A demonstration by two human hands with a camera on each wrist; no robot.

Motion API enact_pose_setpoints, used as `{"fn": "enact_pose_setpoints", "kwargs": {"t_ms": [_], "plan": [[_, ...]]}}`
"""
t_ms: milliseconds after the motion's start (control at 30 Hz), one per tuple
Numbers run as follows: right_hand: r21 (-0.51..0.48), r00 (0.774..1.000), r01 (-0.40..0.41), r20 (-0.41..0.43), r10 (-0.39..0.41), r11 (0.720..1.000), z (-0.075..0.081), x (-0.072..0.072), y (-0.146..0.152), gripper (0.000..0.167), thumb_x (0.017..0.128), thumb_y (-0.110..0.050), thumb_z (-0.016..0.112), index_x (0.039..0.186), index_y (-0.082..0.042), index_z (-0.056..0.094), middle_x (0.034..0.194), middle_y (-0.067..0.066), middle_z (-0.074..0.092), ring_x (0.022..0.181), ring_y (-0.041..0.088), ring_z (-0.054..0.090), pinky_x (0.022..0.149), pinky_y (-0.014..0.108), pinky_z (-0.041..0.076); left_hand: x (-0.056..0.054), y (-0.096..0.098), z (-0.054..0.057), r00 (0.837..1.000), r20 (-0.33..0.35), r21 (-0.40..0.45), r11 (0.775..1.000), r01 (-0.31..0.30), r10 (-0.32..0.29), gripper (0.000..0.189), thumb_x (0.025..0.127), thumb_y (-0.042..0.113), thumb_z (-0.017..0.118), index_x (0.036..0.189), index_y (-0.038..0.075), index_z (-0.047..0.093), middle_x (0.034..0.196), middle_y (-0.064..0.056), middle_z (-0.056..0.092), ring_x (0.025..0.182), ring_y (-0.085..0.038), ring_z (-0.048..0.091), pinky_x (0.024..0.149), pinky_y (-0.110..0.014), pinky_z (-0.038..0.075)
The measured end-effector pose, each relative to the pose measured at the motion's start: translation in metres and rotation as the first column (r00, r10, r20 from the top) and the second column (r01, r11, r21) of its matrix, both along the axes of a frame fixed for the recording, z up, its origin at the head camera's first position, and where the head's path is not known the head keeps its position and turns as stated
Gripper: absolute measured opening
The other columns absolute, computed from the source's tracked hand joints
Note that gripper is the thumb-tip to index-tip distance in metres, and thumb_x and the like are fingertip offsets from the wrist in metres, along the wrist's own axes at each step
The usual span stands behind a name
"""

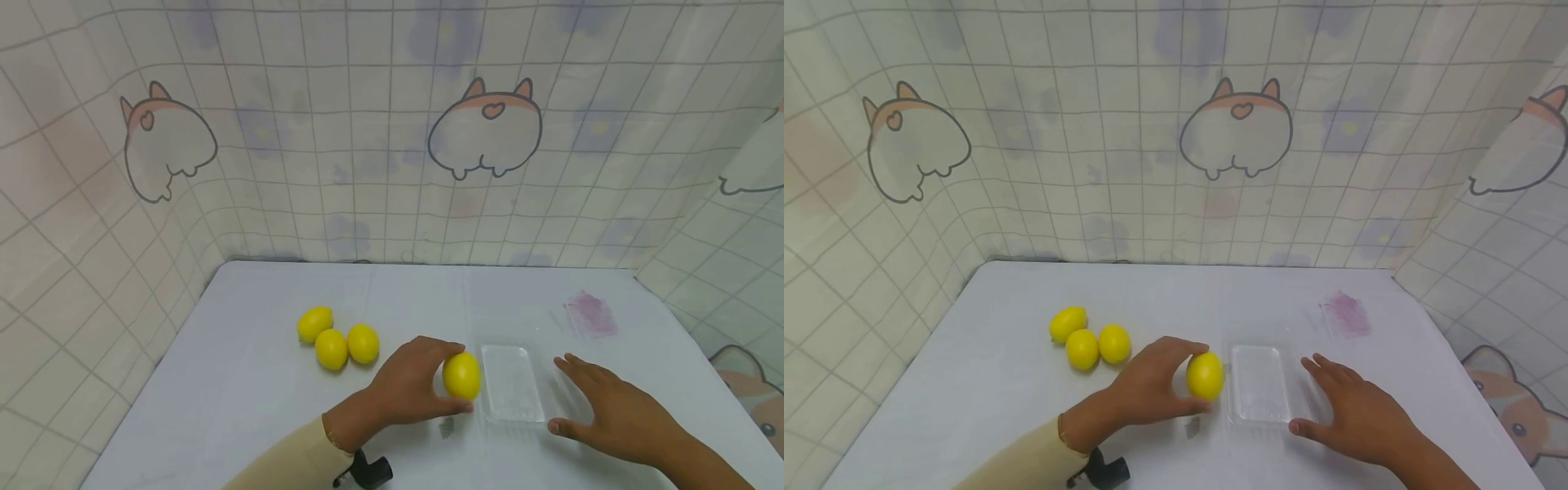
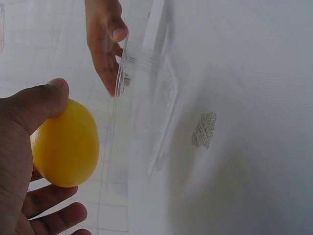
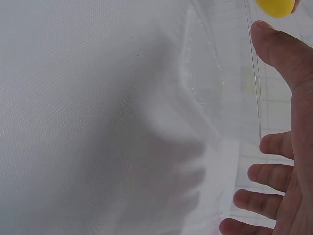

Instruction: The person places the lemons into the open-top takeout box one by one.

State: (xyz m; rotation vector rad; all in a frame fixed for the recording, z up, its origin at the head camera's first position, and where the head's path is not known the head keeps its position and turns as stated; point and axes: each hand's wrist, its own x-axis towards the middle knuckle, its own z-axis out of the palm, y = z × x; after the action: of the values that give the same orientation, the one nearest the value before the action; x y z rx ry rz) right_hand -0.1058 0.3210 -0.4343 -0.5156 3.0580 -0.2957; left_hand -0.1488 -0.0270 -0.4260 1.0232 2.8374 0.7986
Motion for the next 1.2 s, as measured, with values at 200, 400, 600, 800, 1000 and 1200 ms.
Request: {"fn": "enact_pose_setpoints", "kwargs": {"t_ms": [200, 400, 600, 800, 1000, 1200], "plan": [[0.016, 1.0, 0.015, 0.024, -0.015, 1.0, 0.0, -0.001, -0.002, 0.109, 0.075, -0.086, 0.061, 0.154, -0.012, 0.045, 0.154, 0.019, 0.046, 0.133, 0.045, 0.05, 0.09, 0.067, 0.05, -0.002, 0.009, -0.004, 1.0, -0.024, 0.01, 1.0, 0.001, -0.001, 0.081, 0.082, 0.064, 0.077, 0.147, 0.022, 0.054, 0.14, 0.012, 0.059, 0.127, -0.011, 0.052, 0.108, -0.034, 0.044], [0.001, 1.0, 0.018, 0.026, -0.018, 1.0, 0.0, -0.001, -0.001, 0.109, 0.075, -0.085, 0.062, 0.155, -0.013, 0.044, 0.153, 0.019, 0.047, 0.131, 0.044, 0.052, 0.09, 0.067, 0.05, -0.002, 0.017, -0.002, 1.0, -0.028, 0.014, 1.0, 0.009, -0.009, 0.081, 0.082, 0.064, 0.078, 0.146, 0.02, 0.055, 0.139, 0.012, 0.059, 0.126, -0.011, 0.052, 0.107, -0.033, 0.044], [-0.031, 0.999, 0.023, 0.025, -0.022, 0.999, -0.003, -0.001, 0.0, 0.107, 0.076, -0.083, 0.064, 0.155, -0.014, 0.042, 0.149, 0.018, 0.052, 0.127, 0.043, 0.055, 0.089, 0.066, 0.051, -0.003, 0.024, -0.001, 0.999, -0.035, 0.019, 1.0, 0.014, -0.014, 0.08, 0.082, 0.064, 0.077, 0.146, 0.02, 0.055, 0.138, 0.012, 0.06, 0.125, -0.01, 0.052, 0.107, -0.031, 0.044], [-0.049, 0.999, 0.036, 0.033, -0.034, 0.998, -0.006, -0.002, 0.0, 0.103, 0.078, -0.082, 0.063, 0.155, -0.016, 0.043, 0.145, 0.018, 0.055, 0.124, 0.043, 0.057, 0.086, 0.066, 0.052, -0.005, 0.031, -0.004, 0.999, -0.038, 0.019, 1.0, 0.008, -0.007, 0.08, 0.082, 0.066, 0.076, 0.145, 0.021, 0.056, 0.137, 0.014, 0.06, 0.124, -0.01, 0.053, 0.107, -0.031, 0.044], [-0.053, 0.997, 0.052, 0.05, -0.05, 0.997, -0.007, -0.002, 0.0, 0.103, 0.079, -0.082, 0.063, 0.155, -0.016, 0.042, 0.144, 0.019, 0.055, 0.124, 0.043, 0.057, 0.086, 0.067, 0.052, -0.007, 0.04, -0.005, 0.999, -0.037, -0.007, 1.0, 0.004, -0.004, 0.08, 0.082, 0.069, 0.074, 0.145, 0.023, 0.055, 0.137, 0.015, 0.06, 0.124, -0.01, 0.053, 0.106, -0.031, 0.044], [-0.048, 0.998, 0.052, 0.046, -0.05, 0.997, -0.005, -0.002, -0.003, 0.103, 0.079, -0.081, 0.063, 0.154, -0.014, 0.044, 0.146, 0.019, 0.054, 0.125, 0.044, 0.056, 0.086, 0.068, 0.051, -0.008, 0.051, -0.003, 1.0, -0.029, -0.027, 1.0, 0.005, -0.006, 0.079, 0.082, 0.069, 0.074, 0.145, 0.024, 0.056, 0.136, 0.016, 0.06, 0.124, -0.009, 0.052, 0.107, -0.031, 0.044]]}}
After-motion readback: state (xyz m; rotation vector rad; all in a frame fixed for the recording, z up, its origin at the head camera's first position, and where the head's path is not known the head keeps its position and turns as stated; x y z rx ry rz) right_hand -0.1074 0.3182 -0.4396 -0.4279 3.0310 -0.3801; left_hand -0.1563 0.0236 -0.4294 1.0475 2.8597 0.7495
